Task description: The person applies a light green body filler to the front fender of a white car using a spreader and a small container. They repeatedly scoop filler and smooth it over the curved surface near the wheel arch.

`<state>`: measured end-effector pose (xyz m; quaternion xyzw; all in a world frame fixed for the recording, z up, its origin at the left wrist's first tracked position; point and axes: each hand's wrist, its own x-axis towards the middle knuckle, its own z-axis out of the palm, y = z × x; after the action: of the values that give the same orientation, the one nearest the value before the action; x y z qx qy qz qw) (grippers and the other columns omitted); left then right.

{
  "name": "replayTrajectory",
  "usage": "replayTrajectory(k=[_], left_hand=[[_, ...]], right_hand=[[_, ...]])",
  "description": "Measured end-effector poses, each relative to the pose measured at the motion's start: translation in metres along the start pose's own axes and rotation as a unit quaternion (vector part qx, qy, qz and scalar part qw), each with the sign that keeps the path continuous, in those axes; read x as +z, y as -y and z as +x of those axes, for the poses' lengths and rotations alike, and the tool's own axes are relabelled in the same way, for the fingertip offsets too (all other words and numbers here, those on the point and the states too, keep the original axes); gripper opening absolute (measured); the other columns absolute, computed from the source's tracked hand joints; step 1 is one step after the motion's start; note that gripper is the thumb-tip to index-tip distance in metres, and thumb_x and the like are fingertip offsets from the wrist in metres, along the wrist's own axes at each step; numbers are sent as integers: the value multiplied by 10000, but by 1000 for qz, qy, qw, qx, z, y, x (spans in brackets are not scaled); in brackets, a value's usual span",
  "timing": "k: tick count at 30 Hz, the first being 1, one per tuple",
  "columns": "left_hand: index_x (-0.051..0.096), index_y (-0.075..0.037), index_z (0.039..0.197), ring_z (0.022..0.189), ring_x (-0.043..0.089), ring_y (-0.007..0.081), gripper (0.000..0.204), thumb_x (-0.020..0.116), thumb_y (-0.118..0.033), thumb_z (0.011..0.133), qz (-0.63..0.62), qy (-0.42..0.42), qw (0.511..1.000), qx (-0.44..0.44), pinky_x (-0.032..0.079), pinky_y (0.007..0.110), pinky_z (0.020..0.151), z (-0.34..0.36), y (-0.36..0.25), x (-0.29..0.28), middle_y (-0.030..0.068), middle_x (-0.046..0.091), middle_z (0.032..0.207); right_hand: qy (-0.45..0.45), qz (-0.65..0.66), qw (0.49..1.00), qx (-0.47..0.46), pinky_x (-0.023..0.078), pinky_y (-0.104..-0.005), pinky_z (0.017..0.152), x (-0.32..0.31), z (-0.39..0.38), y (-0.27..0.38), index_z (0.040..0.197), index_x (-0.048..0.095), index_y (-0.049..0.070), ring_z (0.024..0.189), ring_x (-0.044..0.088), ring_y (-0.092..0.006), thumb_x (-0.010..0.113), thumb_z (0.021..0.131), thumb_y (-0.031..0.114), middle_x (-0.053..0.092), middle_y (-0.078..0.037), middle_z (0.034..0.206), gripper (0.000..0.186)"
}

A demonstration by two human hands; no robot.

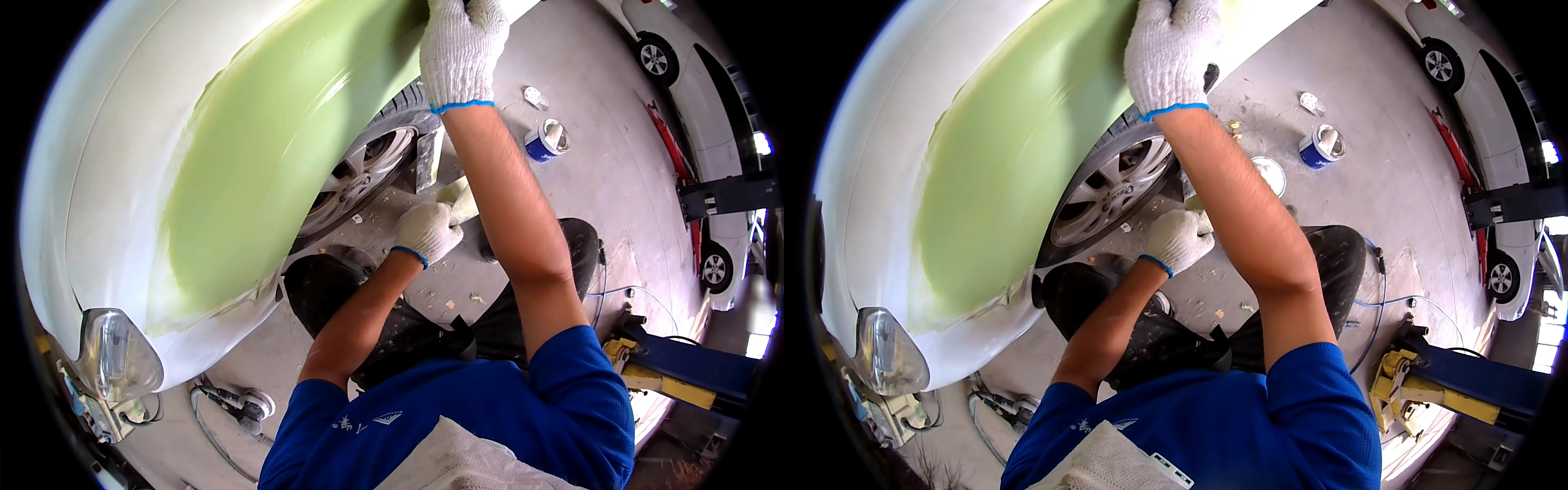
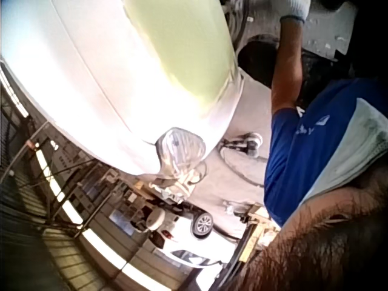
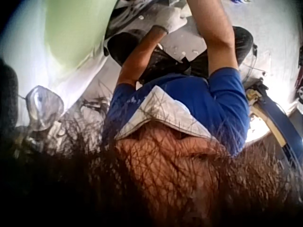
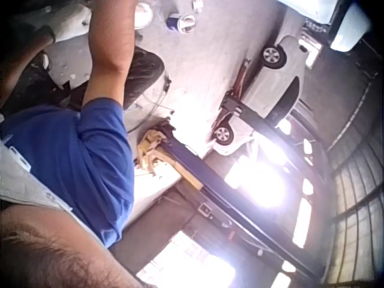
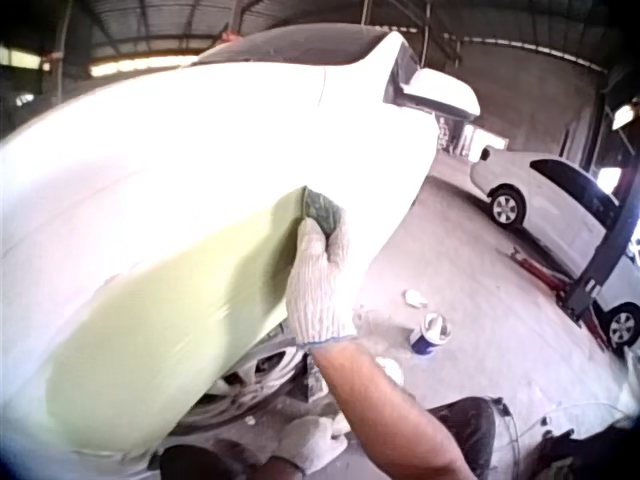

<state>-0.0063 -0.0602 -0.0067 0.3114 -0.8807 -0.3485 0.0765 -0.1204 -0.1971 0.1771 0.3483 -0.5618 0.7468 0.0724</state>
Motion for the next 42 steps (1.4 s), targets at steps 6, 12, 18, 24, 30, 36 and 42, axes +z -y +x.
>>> replayTrajectory(k=[6,12,18,24,30,36,42], left_hand=[[758,-80,818,778,708,415,285,674,-352,831,-4,-108,990,91,567,522,718,7,31,51,201,725,820],[760,-96,905,806,708,397,330,597,-383,903,-64,-235,950,197,549,511,720,8,42,73,182,740,872],[757,-65,925,829,703,409,300,662,-327,813,-38,-25,998,39,554,523,765,-4,17,18,208,724,887],[763,-45,885,806,712,413,283,709,-280,736,-27,14,999,-11,562,540,769,-14,-5,-17,221,718,829],[759,-49,890,827,716,412,277,710,-275,740,-13,-12,1000,-8,572,521,780,-14,-4,-8,230,720,851],[757,-58,899,835,719,405,263,734,-252,723,-29,-9,999,-18,574,520,783,-17,-4,-10,228,721,852],[757,-52,878,827,719,407,257,730,-255,724,-19,-7,999,-26,574,522,778,-14,-3,-7,225,721,844]], right_hand=[[19,-31,995,-95,497,-486,870,1,-49,45,1256,608,39,1000,600,-357,637,803,-11,615,-169,1130,457],[52,-44,984,-168,489,-493,866,3,-89,83,1260,605,51,1002,586,-366,643,781,-16,605,-169,1130,485],[123,-38,969,-211,481,-500,862,0,-125,116,1264,602,62,1004,571,-374,649,758,-21,595,-169,1131,514],[217,-55,953,-204,441,-451,980,-9,-157,139,1306,624,27,1076,564,-385,605,873,59,620,-208,1167,435],[242,-52,945,-214,432,-445,961,-6,-192,156,1272,678,40,1037,579,-349,726,826,153,629,-161,1185,462],[287,-26,932,-220,417,-445,944,-9,-231,161,1314,668,53,1065,545,-326,715,676,108,617,-119,1193,642],[279,-13,922,-270,505,-441,788,-8,-258,157,1258,682,49,955,587,-294,653,684,167,583,-95,1137,587]])
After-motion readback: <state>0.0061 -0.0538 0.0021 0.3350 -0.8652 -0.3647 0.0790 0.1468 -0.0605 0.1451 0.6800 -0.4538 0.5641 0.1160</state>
